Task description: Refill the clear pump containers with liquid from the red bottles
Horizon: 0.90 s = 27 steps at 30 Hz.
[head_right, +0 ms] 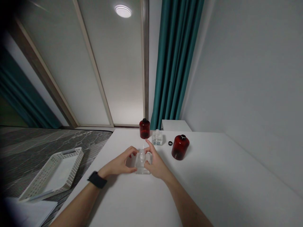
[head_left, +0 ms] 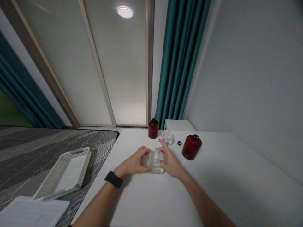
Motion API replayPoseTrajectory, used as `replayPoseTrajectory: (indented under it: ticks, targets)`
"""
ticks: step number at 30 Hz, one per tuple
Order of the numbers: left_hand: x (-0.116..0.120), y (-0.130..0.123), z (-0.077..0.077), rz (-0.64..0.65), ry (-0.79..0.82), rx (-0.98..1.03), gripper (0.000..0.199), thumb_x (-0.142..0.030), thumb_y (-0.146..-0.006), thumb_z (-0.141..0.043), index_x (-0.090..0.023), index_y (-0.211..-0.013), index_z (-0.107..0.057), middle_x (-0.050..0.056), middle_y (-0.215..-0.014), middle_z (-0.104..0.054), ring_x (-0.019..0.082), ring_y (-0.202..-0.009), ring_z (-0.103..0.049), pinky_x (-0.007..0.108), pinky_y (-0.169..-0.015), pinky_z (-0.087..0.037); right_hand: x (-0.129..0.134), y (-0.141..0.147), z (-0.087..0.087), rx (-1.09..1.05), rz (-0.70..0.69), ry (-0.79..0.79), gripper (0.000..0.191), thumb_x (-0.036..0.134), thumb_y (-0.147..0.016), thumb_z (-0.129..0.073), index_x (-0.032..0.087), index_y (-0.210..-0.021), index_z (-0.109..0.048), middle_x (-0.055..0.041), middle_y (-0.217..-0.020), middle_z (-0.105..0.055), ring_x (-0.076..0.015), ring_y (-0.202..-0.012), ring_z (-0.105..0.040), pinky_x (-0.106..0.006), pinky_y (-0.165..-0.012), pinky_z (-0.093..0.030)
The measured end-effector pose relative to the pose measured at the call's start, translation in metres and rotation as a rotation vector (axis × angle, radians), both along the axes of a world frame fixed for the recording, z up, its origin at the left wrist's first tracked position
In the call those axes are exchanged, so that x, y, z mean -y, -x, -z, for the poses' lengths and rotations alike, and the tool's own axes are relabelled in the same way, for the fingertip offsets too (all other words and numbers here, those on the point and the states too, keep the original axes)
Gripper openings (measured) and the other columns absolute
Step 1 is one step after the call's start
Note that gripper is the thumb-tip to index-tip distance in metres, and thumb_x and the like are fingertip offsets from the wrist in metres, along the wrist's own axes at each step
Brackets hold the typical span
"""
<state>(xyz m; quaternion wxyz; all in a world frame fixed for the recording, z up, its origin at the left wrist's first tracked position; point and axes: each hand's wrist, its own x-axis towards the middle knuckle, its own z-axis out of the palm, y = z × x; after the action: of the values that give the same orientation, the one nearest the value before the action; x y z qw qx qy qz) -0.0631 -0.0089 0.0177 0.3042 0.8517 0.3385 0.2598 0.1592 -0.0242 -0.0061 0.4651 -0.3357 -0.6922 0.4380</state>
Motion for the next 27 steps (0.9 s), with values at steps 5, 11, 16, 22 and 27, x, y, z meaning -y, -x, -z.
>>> replayPoseTrajectory:
  ticks: [5,11,16,22,27]
  targets:
    - [-0.0011,0.0008,0.0024,0.001,0.002,-0.004,0.050,-0.022,-0.071,-0.078,-0.022,-0.114,-0.054,0.003,-0.108,-0.052,0.022,-0.101,-0.052,0.036,-0.093,-0.046,-0.0008,0.0003,0.0015,-0.017,-0.004,-0.019,0.093,0.004,-0.068,-0.050,0.032,-0.154,-0.024,-0.0013,-0.108,-0.054,-0.0188,-0.107,-0.055,-0.044,-0.111,-0.033]
    - [-0.0019,0.0005,0.0023,-0.004,0.016,-0.007,0.050,-0.024,-0.070,-0.078,-0.021,-0.114,-0.054,0.003,-0.108,-0.052,0.023,-0.100,-0.052,0.037,-0.092,-0.046,-0.0027,-0.0001,0.0043,-0.023,0.010,-0.047,0.090,0.004,-0.069,-0.051,0.031,-0.152,-0.029,-0.0004,-0.105,-0.055,-0.0185,-0.107,-0.056,-0.043,-0.111,-0.034]
    - [-0.0009,0.0007,0.0021,-0.001,0.012,-0.005,0.050,-0.023,-0.070,-0.078,-0.021,-0.114,-0.053,0.003,-0.108,-0.052,0.022,-0.100,-0.052,0.037,-0.092,-0.046,-0.0029,0.0011,0.0041,-0.044,-0.018,-0.024,0.091,0.004,-0.068,-0.051,0.031,-0.152,-0.028,-0.0010,-0.107,-0.056,-0.0188,-0.107,-0.056,-0.043,-0.110,-0.034]
    - [0.0000,0.0004,-0.0002,0.005,0.009,0.000,0.050,-0.022,-0.071,-0.078,-0.022,-0.114,-0.053,0.003,-0.107,-0.052,0.022,-0.101,-0.052,0.036,-0.092,-0.046,-0.0020,0.0017,0.0044,-0.055,-0.009,-0.001,0.091,0.005,-0.070,-0.052,0.030,-0.153,-0.027,-0.0006,-0.104,-0.053,-0.0177,-0.102,-0.055,-0.040,-0.105,-0.039]
    - [-0.0001,0.0001,-0.0014,-0.001,0.010,-0.017,0.049,-0.025,-0.071,-0.078,-0.021,-0.114,-0.054,0.003,-0.107,-0.053,0.023,-0.101,-0.053,0.037,-0.091,-0.047,-0.0005,0.0019,0.0014,-0.039,-0.001,-0.001,0.087,0.006,-0.070,-0.054,0.029,-0.151,-0.030,-0.0008,-0.104,-0.054,-0.0179,-0.100,-0.056,-0.039,-0.102,-0.041]
